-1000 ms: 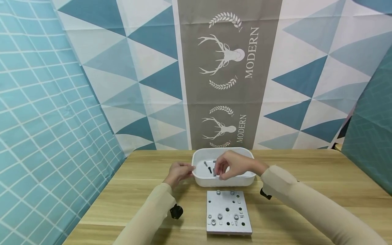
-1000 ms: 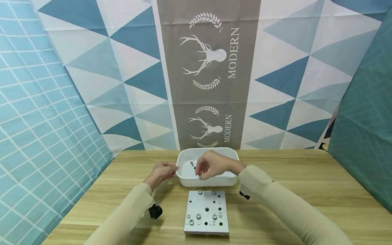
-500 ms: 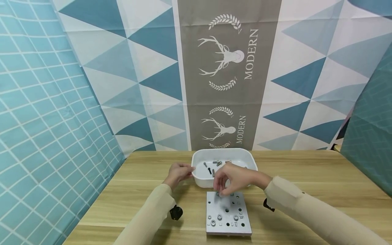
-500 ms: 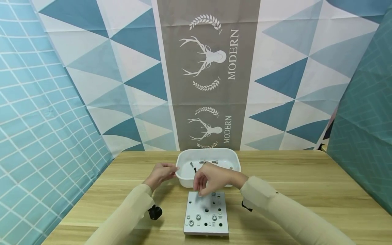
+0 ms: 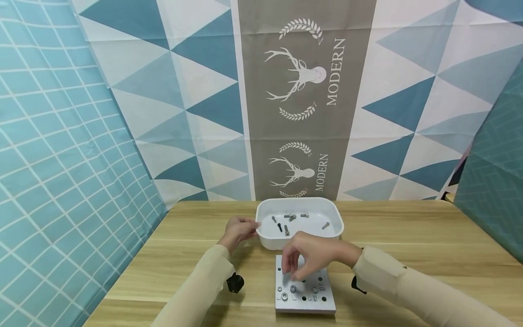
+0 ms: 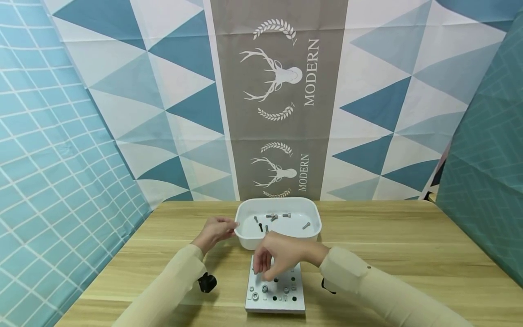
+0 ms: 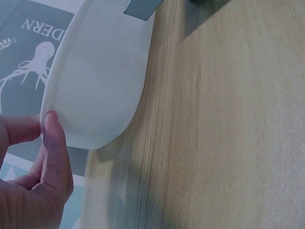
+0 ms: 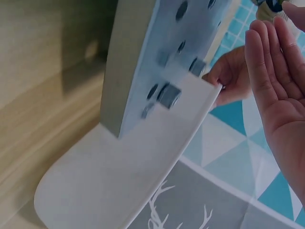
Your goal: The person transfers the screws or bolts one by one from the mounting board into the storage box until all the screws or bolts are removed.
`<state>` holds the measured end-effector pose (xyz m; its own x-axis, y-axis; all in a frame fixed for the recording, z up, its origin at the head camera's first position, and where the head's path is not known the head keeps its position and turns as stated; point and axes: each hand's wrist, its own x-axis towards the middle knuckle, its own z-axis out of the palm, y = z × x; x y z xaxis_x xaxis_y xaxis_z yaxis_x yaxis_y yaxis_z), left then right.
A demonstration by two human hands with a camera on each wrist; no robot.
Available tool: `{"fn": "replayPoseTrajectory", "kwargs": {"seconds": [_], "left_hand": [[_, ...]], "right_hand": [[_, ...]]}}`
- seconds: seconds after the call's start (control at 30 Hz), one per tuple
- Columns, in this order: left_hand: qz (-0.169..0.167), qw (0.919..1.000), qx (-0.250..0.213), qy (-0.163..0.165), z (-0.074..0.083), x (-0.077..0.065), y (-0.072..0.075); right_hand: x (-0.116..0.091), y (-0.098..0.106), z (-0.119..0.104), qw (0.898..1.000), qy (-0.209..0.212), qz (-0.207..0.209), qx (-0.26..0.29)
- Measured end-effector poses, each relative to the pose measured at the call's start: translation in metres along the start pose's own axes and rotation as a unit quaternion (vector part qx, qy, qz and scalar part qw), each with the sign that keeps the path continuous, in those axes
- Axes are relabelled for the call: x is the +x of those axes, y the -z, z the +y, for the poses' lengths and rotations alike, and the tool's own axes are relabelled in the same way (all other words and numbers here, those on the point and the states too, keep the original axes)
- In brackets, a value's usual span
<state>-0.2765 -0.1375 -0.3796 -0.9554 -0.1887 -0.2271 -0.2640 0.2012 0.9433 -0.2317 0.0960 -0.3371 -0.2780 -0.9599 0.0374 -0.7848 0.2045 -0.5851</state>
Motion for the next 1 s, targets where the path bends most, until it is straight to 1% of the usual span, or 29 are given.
{"fn": "replayPoseTrajectory", "kwargs": {"seconds": [0.17, 0.27, 0.37, 0.53, 0.73, 1.0], "left_hand": [[-0.001, 1.0000, -0.003, -0.001, 0.000, 0.001, 0.000], [-0.003, 1.0000, -0.006, -0.005, -0.001, 0.001, 0.000], [-0.002, 1.0000, -0.008, -0.003, -0.001, 0.002, 0.000], [-0.002, 0.9999, -0.011, -0.003, -0.001, 0.002, -0.001], [-0.002, 0.9998, -0.016, -0.010, 0.000, 0.001, 0.000], [-0.001, 0.9996, -0.022, -0.015, 0.000, 0.001, 0.000]], "right_hand": [[0.004, -0.005, -0.007, 1.000, 0.010, -0.022, -0.008], [0.006, -0.009, -0.011, 0.999, 0.030, -0.033, -0.017], [0.009, -0.013, -0.014, 0.997, 0.047, -0.038, -0.046], [0.011, -0.018, -0.017, 0.991, 0.062, -0.042, -0.109], [0.013, -0.021, -0.018, 0.989, 0.067, -0.056, -0.116], [0.015, -0.027, -0.018, 0.987, 0.074, -0.056, -0.128]]}}
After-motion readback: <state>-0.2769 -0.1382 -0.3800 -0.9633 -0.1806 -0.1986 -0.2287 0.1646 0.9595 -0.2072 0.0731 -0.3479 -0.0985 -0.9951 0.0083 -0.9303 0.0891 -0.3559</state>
